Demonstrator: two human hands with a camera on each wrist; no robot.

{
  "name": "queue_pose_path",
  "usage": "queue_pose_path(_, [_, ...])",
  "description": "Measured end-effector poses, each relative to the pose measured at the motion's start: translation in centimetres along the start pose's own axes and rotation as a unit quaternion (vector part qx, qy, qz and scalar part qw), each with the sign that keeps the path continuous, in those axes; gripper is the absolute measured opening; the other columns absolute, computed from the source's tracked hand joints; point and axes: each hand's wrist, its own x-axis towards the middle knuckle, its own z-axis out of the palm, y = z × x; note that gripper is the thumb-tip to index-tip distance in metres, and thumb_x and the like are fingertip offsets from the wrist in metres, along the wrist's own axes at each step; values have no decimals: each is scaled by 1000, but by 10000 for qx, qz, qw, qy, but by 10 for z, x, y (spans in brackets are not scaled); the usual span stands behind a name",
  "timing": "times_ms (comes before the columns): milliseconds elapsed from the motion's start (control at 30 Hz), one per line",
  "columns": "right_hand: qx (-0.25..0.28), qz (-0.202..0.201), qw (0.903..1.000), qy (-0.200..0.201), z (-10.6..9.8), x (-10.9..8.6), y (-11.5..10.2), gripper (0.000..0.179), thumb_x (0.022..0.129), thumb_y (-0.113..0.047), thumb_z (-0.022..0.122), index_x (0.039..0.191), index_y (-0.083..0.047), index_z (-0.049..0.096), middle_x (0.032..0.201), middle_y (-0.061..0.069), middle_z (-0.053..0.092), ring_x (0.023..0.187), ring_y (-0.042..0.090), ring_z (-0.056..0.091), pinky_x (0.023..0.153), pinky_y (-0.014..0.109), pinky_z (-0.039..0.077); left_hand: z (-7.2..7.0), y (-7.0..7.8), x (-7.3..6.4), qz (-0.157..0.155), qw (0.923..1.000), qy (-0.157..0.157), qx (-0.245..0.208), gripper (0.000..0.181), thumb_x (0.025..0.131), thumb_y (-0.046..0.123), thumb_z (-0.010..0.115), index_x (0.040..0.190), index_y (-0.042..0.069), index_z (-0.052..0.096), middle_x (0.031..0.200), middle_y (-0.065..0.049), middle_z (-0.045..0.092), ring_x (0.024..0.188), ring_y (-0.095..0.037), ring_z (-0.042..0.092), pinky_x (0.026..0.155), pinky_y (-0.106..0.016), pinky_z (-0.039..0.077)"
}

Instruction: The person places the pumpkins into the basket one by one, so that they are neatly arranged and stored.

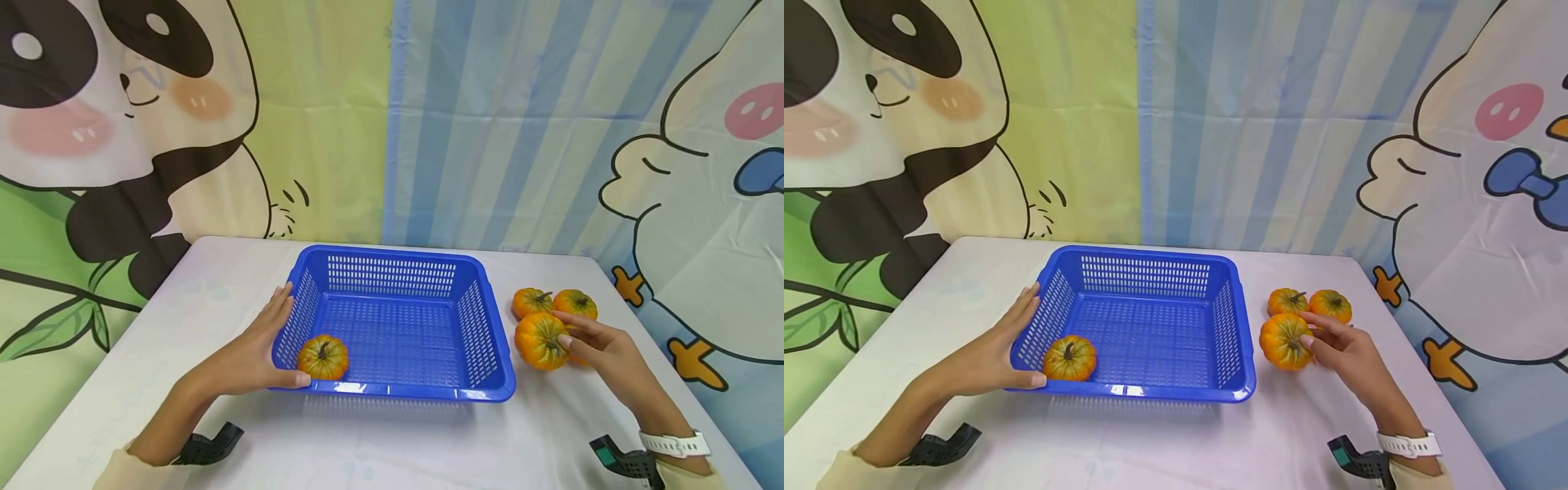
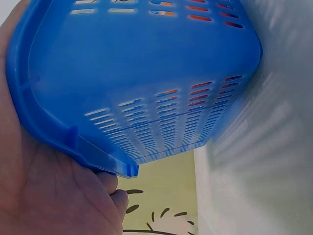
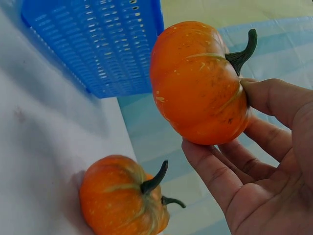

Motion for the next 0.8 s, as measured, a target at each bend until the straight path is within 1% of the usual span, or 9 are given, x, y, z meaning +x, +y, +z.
queue_pose_path(133, [46,-232,9997,14,3,2,-9,50,97,-31,62,139,-6,54,137,20,50,100,-3,54,78,17,52,0,0,0,0,10000,10,22,128,68,52,82,155,3,3,162,-3,-12,147,-29,-10,106,-70,15])
queue_pose_path(367, [-31,-514,9987,54,7,8,-20,47,97,-30,62,136,-7,57,136,20,52,108,15,57,80,13,48,0,0,0,35,10000,9,-5,128,68,51,82,155,3,2,162,-4,-12,147,-30,-10,106,-70,14])
queue_pose_path(500, [-11,-607,9981,80,9,12,-25,45,96,-29,63,135,-7,58,136,19,51,108,20,57,80,12,48,0,0,0,45,10000,3,2,128,68,51,82,155,3,2,162,-4,-12,147,-30,-10,106,-70,15])
queue_pose_path(533, [-12,-626,9980,88,10,13,-27,44,96,-29,63,135,-7,59,136,19,52,108,20,57,80,12,48,0,0,0,45,10000,2,-5,127,68,51,82,155,3,2,162,-4,-12,147,-29,-10,106,-70,14])
queue_pose_path(600, [-1,-700,9975,100,11,14,-30,43,96,-28,64,134,-7,59,135,18,52,106,17,57,80,12,48,0,0,0,47,10000,2,-19,127,69,51,82,155,2,3,162,-4,-12,147,-29,-10,106,-70,14])
queue_pose_path(667, [22,-753,9971,71,12,16,-34,43,96,-28,64,133,-6,60,134,18,53,109,21,57,81,12,48,0,0,0,50,10000,3,-22,127,69,51,82,155,2,3,162,-4,-12,147,-29,-10,106,-70,14])
queue_pose_path(800, [75,-895,9960,-25,13,19,-41,43,96,-27,64,133,-7,60,133,15,55,109,16,58,82,13,48,-1,0,-1,47,10000,11,-10,126,69,51,81,155,2,3,162,-4,-12,147,-29,-10,106,-70,15])
